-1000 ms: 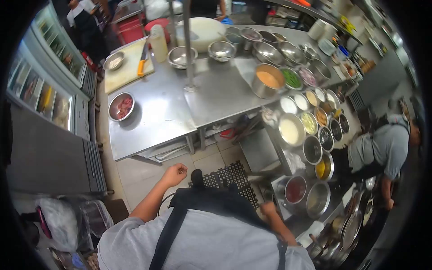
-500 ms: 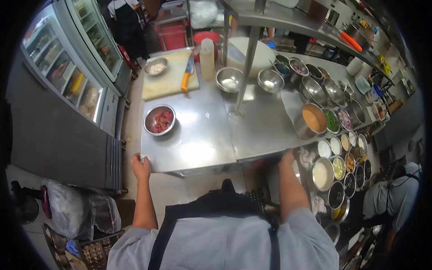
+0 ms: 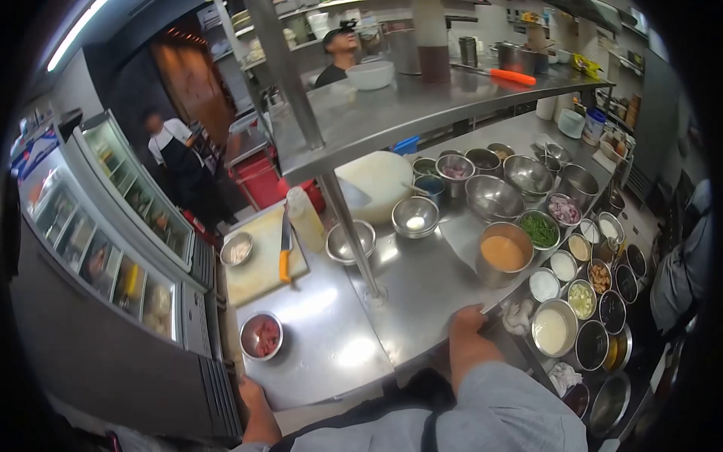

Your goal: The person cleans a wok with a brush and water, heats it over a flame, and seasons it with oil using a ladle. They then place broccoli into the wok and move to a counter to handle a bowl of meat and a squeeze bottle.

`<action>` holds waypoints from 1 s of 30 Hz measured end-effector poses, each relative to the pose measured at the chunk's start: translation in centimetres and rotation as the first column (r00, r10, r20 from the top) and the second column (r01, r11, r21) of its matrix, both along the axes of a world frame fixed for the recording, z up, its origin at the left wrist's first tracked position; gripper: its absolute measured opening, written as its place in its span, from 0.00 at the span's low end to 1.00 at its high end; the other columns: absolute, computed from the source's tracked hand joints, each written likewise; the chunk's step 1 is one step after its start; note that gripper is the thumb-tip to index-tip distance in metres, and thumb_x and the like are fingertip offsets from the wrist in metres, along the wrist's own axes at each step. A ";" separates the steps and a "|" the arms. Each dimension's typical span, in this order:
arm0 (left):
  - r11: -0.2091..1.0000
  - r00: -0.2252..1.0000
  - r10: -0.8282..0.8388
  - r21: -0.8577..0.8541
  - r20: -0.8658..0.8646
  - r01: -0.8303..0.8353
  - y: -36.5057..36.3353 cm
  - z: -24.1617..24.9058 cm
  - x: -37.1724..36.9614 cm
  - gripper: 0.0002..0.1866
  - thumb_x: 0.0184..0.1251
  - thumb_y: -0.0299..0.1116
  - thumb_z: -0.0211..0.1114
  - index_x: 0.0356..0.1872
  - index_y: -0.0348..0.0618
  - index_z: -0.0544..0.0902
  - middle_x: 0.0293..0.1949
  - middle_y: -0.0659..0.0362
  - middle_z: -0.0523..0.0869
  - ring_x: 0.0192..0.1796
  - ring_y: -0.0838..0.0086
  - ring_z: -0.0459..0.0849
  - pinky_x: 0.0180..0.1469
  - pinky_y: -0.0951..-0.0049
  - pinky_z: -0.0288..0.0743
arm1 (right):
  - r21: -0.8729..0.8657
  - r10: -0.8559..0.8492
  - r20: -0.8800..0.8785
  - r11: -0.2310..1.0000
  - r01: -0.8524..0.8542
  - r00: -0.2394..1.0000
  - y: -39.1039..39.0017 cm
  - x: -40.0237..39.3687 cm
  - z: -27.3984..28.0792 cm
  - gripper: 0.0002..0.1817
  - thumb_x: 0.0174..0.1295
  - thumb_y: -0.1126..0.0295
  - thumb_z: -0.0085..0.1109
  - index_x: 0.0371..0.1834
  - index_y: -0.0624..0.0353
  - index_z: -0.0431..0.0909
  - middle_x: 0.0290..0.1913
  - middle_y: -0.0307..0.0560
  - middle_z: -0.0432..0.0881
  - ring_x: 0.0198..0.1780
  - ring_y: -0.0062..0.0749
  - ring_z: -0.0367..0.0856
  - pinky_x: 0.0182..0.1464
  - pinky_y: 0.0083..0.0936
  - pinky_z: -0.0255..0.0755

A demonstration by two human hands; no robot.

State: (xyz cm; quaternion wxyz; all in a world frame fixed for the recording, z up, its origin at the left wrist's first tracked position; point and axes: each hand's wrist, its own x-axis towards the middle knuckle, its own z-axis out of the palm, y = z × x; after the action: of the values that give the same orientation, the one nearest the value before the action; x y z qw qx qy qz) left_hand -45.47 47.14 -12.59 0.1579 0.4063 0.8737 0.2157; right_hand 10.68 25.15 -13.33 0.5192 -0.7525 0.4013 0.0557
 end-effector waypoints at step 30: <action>0.978 0.997 -0.070 -0.200 -0.034 0.061 0.5 1.1 0.4 0.41 0.71 0.63 0.38 0.41 0.28 0.84 0.43 0.38 0.85 0.48 0.45 0.84 0.53 0.51 0.75 | 0.020 0.104 0.059 0.994 -0.106 0.993 -0.8 -0.8 0.4 0.36 0.70 0.46 0.41 0.57 0.78 0.64 0.56 0.70 0.75 0.57 0.56 0.78 0.58 0.41 0.72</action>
State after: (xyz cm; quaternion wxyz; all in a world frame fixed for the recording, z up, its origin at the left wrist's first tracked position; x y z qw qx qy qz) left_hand -45.07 47.66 -11.50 0.1868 0.4214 0.8801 0.1136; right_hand 9.91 24.39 -12.89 0.5358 -0.7678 0.3452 0.0656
